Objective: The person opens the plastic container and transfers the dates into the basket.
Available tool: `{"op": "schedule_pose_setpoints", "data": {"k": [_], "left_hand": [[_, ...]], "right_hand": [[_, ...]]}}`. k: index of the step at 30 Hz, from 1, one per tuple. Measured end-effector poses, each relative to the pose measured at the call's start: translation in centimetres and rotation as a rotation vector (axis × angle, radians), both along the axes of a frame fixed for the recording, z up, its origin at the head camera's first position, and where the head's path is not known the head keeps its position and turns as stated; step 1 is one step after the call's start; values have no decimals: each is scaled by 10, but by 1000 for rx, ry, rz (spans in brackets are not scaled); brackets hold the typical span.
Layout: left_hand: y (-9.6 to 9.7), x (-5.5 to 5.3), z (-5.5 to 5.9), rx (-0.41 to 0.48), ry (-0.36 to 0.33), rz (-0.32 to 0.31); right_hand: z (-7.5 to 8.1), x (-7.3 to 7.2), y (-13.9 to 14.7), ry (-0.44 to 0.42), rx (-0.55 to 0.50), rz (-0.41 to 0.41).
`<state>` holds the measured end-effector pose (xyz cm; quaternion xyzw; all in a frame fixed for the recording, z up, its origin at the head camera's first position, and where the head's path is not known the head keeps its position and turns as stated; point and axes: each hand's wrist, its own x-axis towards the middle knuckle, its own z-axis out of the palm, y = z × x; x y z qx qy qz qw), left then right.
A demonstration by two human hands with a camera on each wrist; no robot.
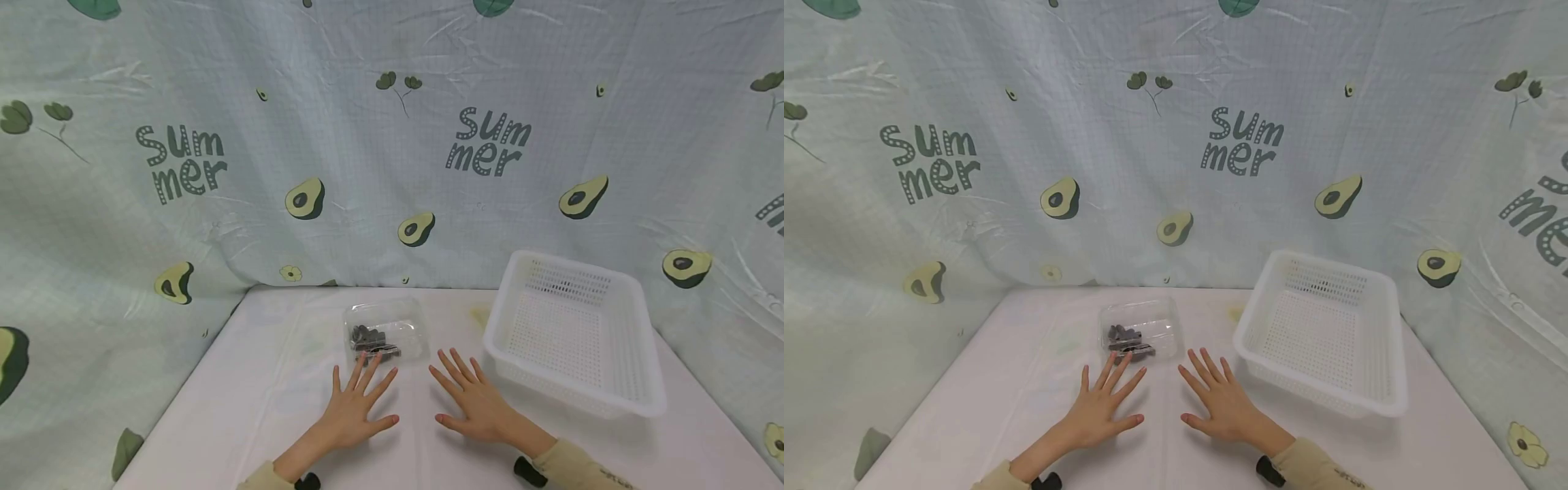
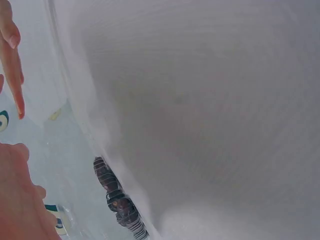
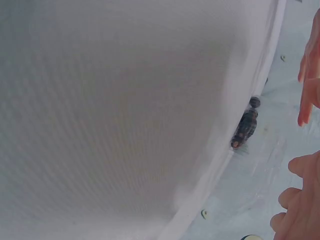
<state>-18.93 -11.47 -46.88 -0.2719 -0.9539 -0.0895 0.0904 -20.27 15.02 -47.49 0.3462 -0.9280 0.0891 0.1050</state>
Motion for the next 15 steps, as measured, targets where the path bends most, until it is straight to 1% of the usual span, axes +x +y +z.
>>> {"op": "schedule_pose_setpoints", "data": {"k": [7,11,15], "left_hand": [[-5,0,1,1,-19,-5],[-8,-1,1,25,-25,-12],[-10,-2,3,47,-53,-14]], "right_hand": [[3,-3,-3,44,-15,41],[4,-6,-5,76,-4,47],[4,-11,-7,95,10,48]]}}
